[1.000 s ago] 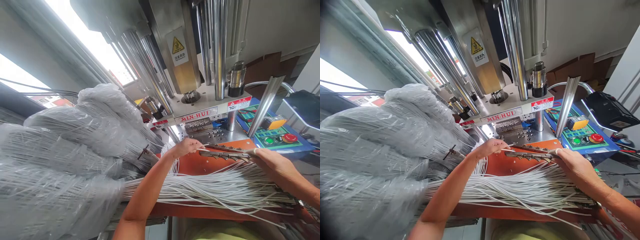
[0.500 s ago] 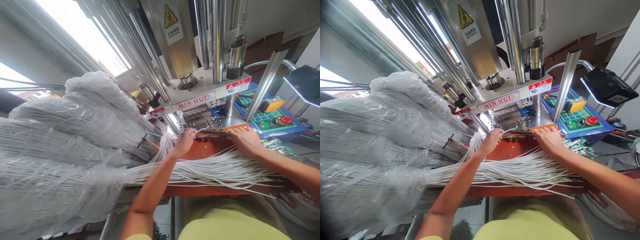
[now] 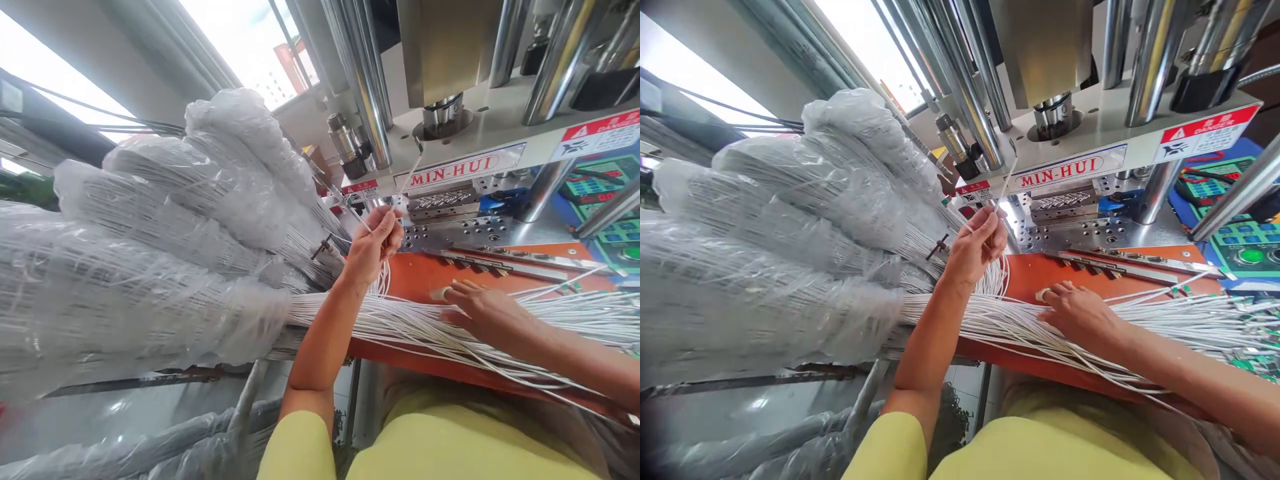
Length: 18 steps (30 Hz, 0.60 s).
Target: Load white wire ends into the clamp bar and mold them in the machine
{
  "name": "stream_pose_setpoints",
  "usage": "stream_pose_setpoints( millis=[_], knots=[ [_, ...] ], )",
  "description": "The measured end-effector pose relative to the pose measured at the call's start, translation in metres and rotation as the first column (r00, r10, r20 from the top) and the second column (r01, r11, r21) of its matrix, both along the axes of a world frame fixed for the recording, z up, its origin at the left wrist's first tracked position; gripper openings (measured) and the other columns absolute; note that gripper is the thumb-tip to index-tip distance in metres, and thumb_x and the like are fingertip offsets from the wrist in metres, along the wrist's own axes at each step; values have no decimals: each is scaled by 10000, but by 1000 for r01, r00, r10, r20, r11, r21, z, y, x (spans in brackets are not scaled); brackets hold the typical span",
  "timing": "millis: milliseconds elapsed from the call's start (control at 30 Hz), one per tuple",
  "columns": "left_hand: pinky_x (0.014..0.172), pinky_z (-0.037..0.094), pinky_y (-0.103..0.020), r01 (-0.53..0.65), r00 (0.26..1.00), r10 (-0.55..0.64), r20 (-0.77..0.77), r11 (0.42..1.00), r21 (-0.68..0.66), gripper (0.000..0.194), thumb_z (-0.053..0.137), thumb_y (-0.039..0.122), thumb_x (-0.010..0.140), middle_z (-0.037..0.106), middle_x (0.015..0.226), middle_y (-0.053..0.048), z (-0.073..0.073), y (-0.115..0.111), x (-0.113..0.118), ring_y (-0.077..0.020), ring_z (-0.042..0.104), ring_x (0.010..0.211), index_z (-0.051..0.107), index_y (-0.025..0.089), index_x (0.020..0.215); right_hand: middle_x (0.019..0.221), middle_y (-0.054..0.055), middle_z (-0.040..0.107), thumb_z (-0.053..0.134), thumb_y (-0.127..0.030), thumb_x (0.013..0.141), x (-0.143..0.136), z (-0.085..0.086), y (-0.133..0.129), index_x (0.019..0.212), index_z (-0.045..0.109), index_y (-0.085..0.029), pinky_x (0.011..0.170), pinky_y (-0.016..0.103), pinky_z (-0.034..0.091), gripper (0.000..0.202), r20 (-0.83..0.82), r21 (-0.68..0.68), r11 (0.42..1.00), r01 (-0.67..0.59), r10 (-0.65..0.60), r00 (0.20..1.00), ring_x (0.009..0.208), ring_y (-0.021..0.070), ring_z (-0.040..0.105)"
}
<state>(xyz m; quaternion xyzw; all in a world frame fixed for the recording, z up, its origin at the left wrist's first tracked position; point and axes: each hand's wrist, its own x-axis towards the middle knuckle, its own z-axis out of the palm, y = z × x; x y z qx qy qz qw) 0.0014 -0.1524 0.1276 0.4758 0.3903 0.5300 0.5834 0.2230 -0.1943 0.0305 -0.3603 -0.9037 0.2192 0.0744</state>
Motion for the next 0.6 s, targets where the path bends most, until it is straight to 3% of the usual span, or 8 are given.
stream_pose_setpoints(
  millis=[100,200,300,400,467,533,600],
  knots=[
    [472,370,-196,92,995,-92,32,996,-5,224,639,384,865,548,649,20,0,2,-1,-71,499,506,575,175,913,1058,134,645,462,-310,927,-45,-4,13,981,632,-174,792,368,410,224,-38,-137,989,-50,46,998,1040,299,559],
    [511,396,-211,152,987,-151,47,988,-16,275,671,409,825,633,755,-15,-13,3,-1,-97,568,583,550,174,900,863,76,650,526,-241,836,-65,-7,30,769,607,-172,670,309,365,125,-108,-310,948,-63,31,994,831,217,567],
    [463,295,-194,166,985,-163,55,985,-51,263,652,407,833,646,755,-14,-28,4,-4,-66,503,519,551,176,907,701,19,607,524,-235,799,-64,-4,41,711,578,-162,591,269,350,126,-137,-450,889,-86,26,990,642,131,508],
    [469,262,-190,165,985,-160,70,984,-71,235,635,383,846,630,713,-1,-41,7,-6,-40,433,476,567,169,914,723,20,609,424,-309,881,-58,10,45,738,554,-155,624,242,413,247,-169,-571,813,-114,19,985,662,114,530],
    [460,242,-188,171,984,-165,70,982,-86,244,633,390,845,623,708,-1,-46,9,-6,-40,433,477,573,167,926,747,37,631,364,-367,923,-56,24,45,794,520,-161,577,236,425,289,-170,-679,729,-85,-43,984,643,116,553],
    [452,230,-188,171,984,-165,72,980,-99,264,647,399,830,618,708,0,-48,10,-6,-44,444,485,576,168,934,732,42,649,363,-422,936,-55,37,45,824,490,-170,478,215,361,303,-188,-769,634,-83,-100,977,558,100,518],
    [457,236,-190,168,984,-161,78,981,-95,274,654,403,820,612,704,3,-48,11,-6,-46,445,490,573,168,936,677,23,636,381,-459,939,-52,49,46,767,472,-176,449,206,288,343,-244,-793,594,-138,-101,965,488,65,426]
  ],
)
